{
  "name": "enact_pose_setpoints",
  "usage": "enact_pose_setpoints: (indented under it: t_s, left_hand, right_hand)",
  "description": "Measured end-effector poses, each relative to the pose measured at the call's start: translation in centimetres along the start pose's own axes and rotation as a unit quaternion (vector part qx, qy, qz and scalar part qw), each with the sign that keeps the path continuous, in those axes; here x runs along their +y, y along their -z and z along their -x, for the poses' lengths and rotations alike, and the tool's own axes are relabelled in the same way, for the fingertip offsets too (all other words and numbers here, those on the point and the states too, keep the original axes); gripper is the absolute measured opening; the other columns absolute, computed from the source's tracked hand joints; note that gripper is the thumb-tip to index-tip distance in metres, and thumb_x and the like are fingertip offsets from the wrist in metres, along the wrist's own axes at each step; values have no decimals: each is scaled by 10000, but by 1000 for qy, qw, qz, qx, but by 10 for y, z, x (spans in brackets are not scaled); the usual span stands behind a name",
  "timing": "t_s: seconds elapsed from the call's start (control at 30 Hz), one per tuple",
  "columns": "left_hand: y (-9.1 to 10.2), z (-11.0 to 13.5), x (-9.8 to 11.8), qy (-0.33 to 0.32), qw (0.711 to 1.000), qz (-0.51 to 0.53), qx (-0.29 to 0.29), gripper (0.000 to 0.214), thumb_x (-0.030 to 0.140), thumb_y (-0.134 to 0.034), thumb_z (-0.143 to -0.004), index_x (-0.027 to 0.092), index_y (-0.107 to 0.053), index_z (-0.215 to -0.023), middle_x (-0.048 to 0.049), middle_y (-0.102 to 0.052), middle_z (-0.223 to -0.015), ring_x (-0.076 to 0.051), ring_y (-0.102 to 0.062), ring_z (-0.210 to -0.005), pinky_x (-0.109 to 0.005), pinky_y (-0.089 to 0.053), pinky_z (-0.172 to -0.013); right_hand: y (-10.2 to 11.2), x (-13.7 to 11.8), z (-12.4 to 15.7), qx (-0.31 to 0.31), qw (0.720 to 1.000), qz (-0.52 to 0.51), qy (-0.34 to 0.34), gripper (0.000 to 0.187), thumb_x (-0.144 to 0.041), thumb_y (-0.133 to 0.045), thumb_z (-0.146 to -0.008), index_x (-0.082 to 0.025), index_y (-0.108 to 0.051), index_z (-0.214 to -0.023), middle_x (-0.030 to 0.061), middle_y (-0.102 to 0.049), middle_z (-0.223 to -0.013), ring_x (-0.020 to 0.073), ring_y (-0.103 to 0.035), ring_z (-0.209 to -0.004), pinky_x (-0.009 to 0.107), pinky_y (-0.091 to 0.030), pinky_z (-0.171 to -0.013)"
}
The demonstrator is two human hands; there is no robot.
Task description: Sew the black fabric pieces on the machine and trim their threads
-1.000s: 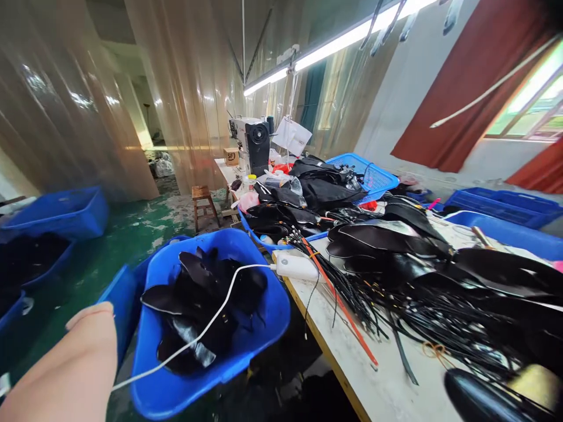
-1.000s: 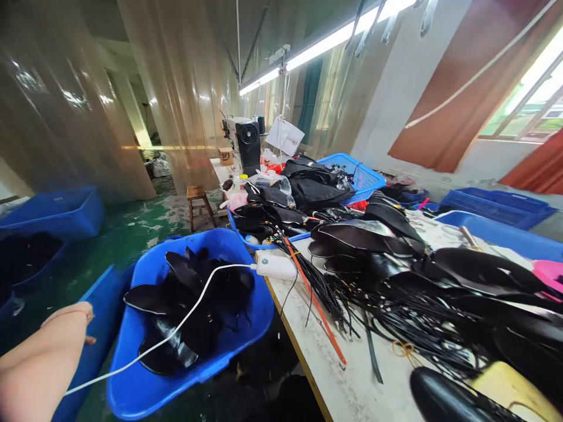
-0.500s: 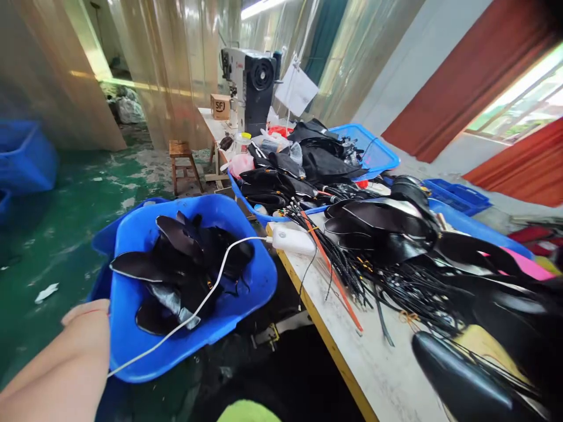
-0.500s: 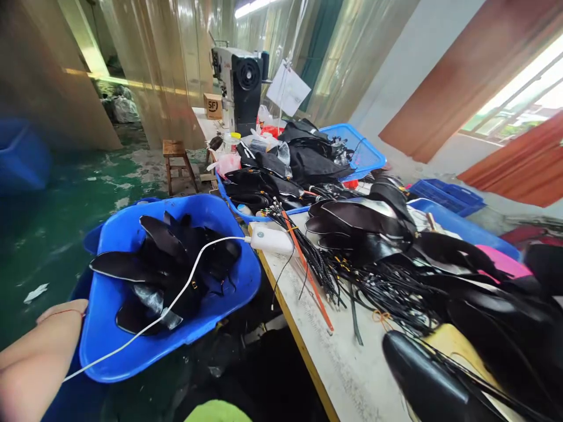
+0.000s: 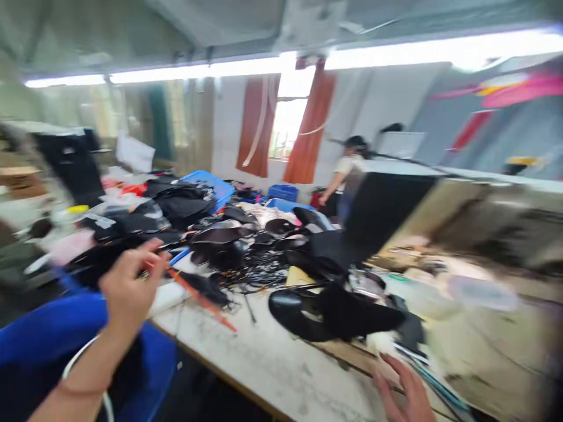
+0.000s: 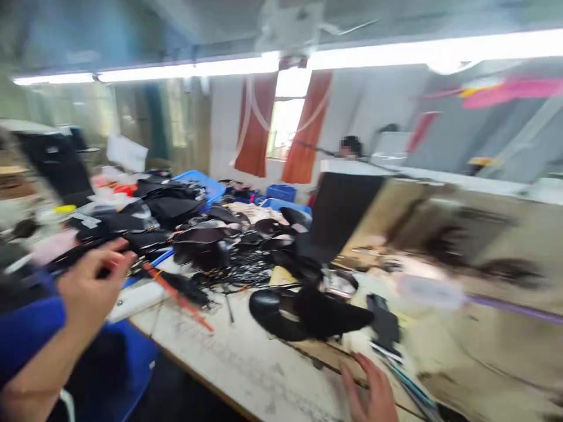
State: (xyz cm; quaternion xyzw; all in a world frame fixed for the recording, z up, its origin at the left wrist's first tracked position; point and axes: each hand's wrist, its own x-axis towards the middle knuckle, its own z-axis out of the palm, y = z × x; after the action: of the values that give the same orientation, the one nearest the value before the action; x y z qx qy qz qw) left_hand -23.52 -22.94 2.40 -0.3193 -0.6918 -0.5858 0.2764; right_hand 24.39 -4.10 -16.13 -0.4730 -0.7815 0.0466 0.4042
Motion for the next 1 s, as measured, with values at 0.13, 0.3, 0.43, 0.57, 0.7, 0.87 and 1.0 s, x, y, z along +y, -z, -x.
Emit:
enact_pose_setpoints:
  t_s: [0.13,0.3,0.43,0.57,0.7,0.87,1.0]
  left_hand:
    - [-101,104,132,-307,886,221,-267,232,207,-561,-846,304,-723,-982,-3,-752,-873,-191,-663,-821,-342,-527,-808]
    - [-167,175,220,-408,832,229,-298,305,138,-476,-918,86,-589,-1197,-127,-685,-1099,-260,-567,-1017,-428,-479,-898]
    - [-200,173,207,-322,823,231,-406,194,185,-474,-933,161,-659,-988,-76,-654,-881,-234,-567,-851,-401,-476,-773]
    - [-213,147,186,-227,778,255,-527,199,269,-477,-945,205,-657,-889,-29,-648,-859,-201,-565,-853,-369,-429,-800]
    - [-221,138,193,-187,768,205,-577,293,319,-446,-943,201,-627,-746,-3,-642,-773,-196,-563,-822,-416,-364,-874]
    - [-231,140,204,-154,765,151,-607,275,360,-494,-880,200,-621,-697,-12,-680,-772,-225,-599,-843,-449,-346,-919]
    - [-241,136,202,-70,744,164,-644,306,413,-501,-841,193,-707,-785,-45,-740,-848,-249,-648,-865,-372,-442,-852]
  right_hand:
    - [18,-15,-48,93,984,-113,-101,476,-496,-483,-888,-192,-500,-1254,152,-534,-1266,277,-576,-1075,436,-487,-914]
    - [38,-27,-92,-28,962,-266,-64,324,-440,-555,-875,-197,-645,-1068,94,-678,-1041,243,-630,-959,357,-510,-854]
    - [34,-55,-104,-44,955,-288,-48,305,-412,-576,-878,-178,-672,-706,25,-645,-687,172,-577,-665,266,-471,-636]
    - [18,-88,-113,-66,915,-382,-112,286,-435,-612,-845,-167,-690,-783,22,-661,-722,158,-566,-667,243,-453,-625]
    - [12,-83,-107,-34,944,-311,-105,270,-410,-590,-861,-161,-668,-791,30,-638,-697,160,-559,-648,249,-444,-600]
    - [18,-62,-91,-2,984,-174,49,155,-232,-593,-862,-184,-653,-727,31,-619,-693,162,-576,-698,251,-444,-637]
    - [6,-64,-89,0,983,-185,19,168,-287,-632,-854,-204,-693,-722,32,-604,-665,175,-580,-696,252,-454,-606]
